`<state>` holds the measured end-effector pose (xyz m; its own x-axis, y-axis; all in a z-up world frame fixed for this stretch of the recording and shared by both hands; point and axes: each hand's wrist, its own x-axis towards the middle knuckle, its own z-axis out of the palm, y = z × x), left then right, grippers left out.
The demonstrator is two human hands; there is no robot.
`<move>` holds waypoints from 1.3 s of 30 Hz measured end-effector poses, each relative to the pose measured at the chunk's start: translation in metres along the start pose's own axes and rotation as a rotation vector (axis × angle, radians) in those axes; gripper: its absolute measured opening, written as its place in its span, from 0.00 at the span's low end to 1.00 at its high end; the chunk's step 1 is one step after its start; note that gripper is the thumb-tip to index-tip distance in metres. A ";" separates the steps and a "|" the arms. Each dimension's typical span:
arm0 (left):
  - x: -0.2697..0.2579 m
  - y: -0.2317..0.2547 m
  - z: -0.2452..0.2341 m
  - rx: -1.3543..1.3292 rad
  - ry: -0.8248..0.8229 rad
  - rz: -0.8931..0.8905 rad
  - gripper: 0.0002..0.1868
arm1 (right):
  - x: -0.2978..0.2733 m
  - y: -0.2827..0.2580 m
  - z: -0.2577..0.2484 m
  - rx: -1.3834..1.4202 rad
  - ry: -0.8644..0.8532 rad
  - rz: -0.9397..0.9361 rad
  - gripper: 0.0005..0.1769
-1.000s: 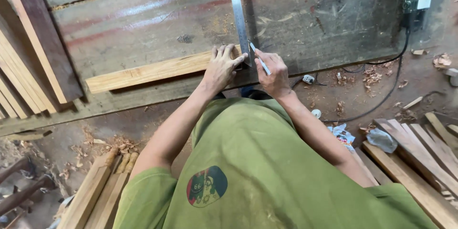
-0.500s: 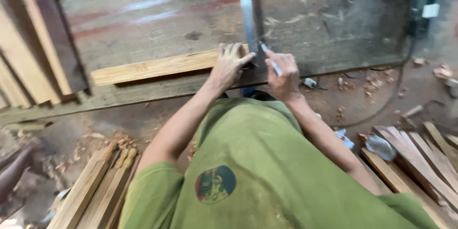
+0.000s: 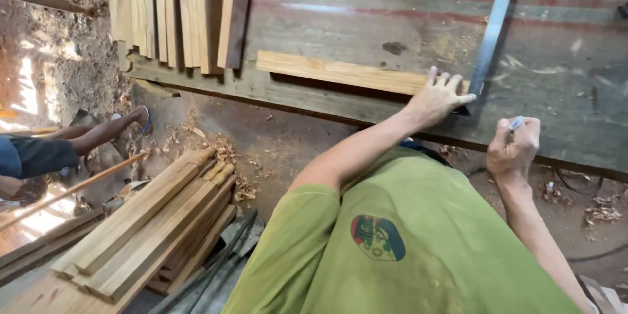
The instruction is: The person places a wooden plank on a workbench and uses a metal ruler and a marker to draw multiple parallel lines along its length. The person repeatedly repositions the ruler and marks the wood to create evenly spaced lines.
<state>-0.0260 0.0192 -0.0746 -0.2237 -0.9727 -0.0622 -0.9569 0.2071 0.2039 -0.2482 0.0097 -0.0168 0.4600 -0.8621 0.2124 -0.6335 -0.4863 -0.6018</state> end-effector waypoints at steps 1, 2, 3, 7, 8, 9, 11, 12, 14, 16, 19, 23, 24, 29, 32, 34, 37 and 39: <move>0.000 0.000 0.000 0.001 0.003 0.005 0.28 | 0.005 -0.014 0.008 -0.003 0.005 0.001 0.24; 0.000 -0.001 0.001 0.010 0.026 -0.002 0.26 | 0.009 -0.027 0.016 0.180 -0.085 0.308 0.15; 0.000 0.000 0.001 0.018 0.048 -0.003 0.24 | 0.013 -0.040 0.023 0.369 -0.180 0.616 0.14; 0.002 0.000 0.023 0.057 0.178 -0.001 0.19 | -0.003 0.005 0.107 0.686 0.034 0.928 0.19; 0.002 0.000 0.028 -0.017 0.237 -0.023 0.17 | -0.006 0.008 0.118 0.725 0.114 0.896 0.14; 0.005 0.004 0.032 -0.096 0.299 -0.033 0.17 | -0.009 0.013 0.126 0.759 0.207 0.864 0.09; -0.003 -0.006 0.027 -0.174 0.393 0.030 0.14 | -0.019 0.027 0.150 0.743 0.296 0.877 0.08; -0.001 -0.005 0.026 -0.249 0.477 0.070 0.12 | -0.027 0.040 0.156 0.735 0.363 0.889 0.08; -0.030 -0.011 0.007 -0.298 0.376 0.166 0.27 | -0.032 -0.008 0.130 0.788 0.424 0.957 0.08; -0.053 -0.025 -0.025 -0.312 0.290 0.244 0.45 | -0.036 -0.028 0.120 0.865 0.468 0.990 0.07; -0.089 -0.060 -0.069 -0.495 0.175 0.098 0.44 | -0.046 -0.033 0.123 0.815 0.510 0.915 0.06; -0.126 -0.084 -0.064 -0.477 0.036 -0.195 0.40 | -0.061 -0.045 0.124 0.834 0.578 0.959 0.04; -0.132 -0.087 -0.063 -0.545 -0.055 -0.249 0.30 | -0.064 -0.043 0.129 0.862 0.602 0.967 0.04; -0.138 -0.054 -0.300 -1.543 -0.520 0.739 0.11 | -0.073 -0.034 0.122 0.967 0.589 0.999 0.03; -0.146 -0.046 -0.350 -1.523 -0.753 1.103 0.16 | -0.076 -0.029 0.115 1.026 0.582 1.016 0.05; -0.148 -0.042 -0.369 -1.467 -0.743 1.208 0.20 | -0.071 -0.022 0.111 1.037 0.596 1.009 0.06; -0.148 -0.026 -0.397 -1.317 -0.339 0.827 0.07 | -0.071 -0.014 0.105 1.009 0.525 1.010 0.07; -0.148 -0.003 -0.403 -1.220 0.430 0.400 0.18 | -0.076 -0.001 0.113 0.952 0.540 0.977 0.07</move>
<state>0.0848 0.1206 0.3280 -0.1555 -0.8706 0.4668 -0.0170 0.4749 0.8799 -0.2123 0.0918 -0.1192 -0.3204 -0.8379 -0.4420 0.1898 0.4003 -0.8965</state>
